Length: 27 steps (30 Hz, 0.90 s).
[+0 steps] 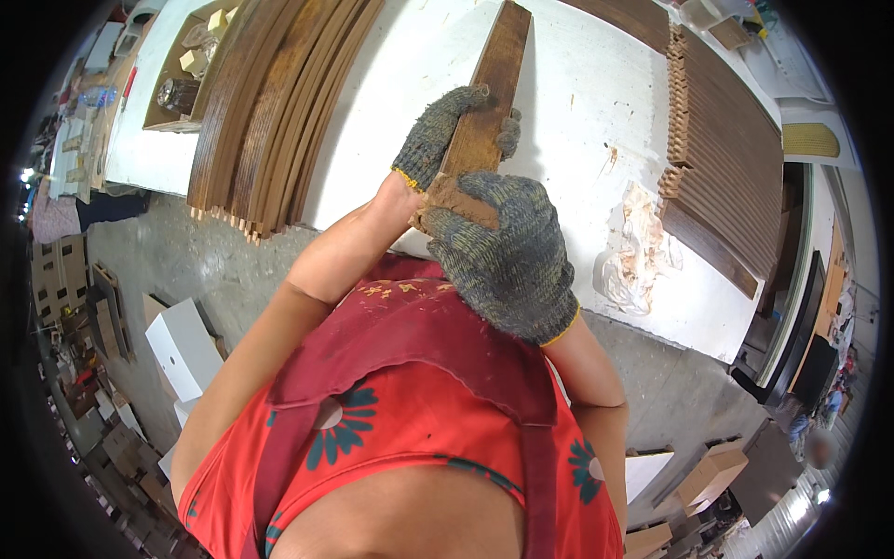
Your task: The person wipes wooden planks and smaller wooden blocks with a cloth, handling them one at a time and placing them in stacks on a table.
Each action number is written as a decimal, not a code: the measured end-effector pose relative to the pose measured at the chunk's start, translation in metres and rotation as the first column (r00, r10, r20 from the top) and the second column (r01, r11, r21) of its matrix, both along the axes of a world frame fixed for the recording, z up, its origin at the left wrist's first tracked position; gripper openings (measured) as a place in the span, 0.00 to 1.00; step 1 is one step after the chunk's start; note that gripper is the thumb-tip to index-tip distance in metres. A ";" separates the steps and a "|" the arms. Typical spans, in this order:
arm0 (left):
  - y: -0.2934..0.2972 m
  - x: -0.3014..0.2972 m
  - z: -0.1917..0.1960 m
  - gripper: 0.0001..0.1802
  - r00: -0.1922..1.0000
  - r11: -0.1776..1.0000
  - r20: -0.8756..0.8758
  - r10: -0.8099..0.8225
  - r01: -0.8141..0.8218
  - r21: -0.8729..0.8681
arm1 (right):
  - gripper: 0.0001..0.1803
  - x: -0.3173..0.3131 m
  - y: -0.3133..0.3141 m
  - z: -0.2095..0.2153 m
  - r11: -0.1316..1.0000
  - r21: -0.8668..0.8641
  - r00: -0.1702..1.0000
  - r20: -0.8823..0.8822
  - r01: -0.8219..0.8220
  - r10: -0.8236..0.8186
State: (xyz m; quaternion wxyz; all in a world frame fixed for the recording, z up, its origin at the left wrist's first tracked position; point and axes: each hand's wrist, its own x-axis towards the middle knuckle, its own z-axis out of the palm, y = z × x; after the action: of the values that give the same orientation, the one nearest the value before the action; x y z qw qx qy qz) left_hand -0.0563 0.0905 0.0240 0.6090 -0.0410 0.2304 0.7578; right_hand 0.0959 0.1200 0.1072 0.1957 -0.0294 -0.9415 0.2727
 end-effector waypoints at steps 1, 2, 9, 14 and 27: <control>-0.001 -0.002 -0.004 0.19 0.999 1.000 0.033 -0.009 0.008 0.024 | 0.14 -0.001 0.000 0.002 0.998 0.060 1.000 0.010 -0.011 0.011; -0.002 -0.003 -0.006 0.18 0.998 0.999 0.066 -0.019 0.015 0.049 | 0.14 -0.001 0.001 0.003 0.992 0.120 1.000 0.020 -0.022 0.020; 0.000 -0.006 -0.012 0.19 1.000 0.999 0.020 0.023 -0.024 0.042 | 0.15 0.024 0.011 0.007 0.984 0.179 0.999 0.046 -0.016 0.008; -0.004 -0.015 -0.002 0.20 0.998 0.999 0.057 0.000 -0.003 0.047 | 0.16 0.054 0.020 -0.007 0.975 0.187 0.981 0.131 0.118 -0.144; -0.010 -0.010 0.001 0.16 0.993 0.996 -0.077 0.090 -0.091 -0.010 | 0.19 0.015 0.003 -0.019 1.000 -0.029 0.999 -0.036 0.003 -0.004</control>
State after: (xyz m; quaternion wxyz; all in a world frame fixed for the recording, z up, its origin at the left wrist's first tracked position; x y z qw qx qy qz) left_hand -0.0667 0.0809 0.0246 0.5645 -0.0263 0.2564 0.7842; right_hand 0.1107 0.1232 0.0882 0.2128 -0.0290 -0.9338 0.2863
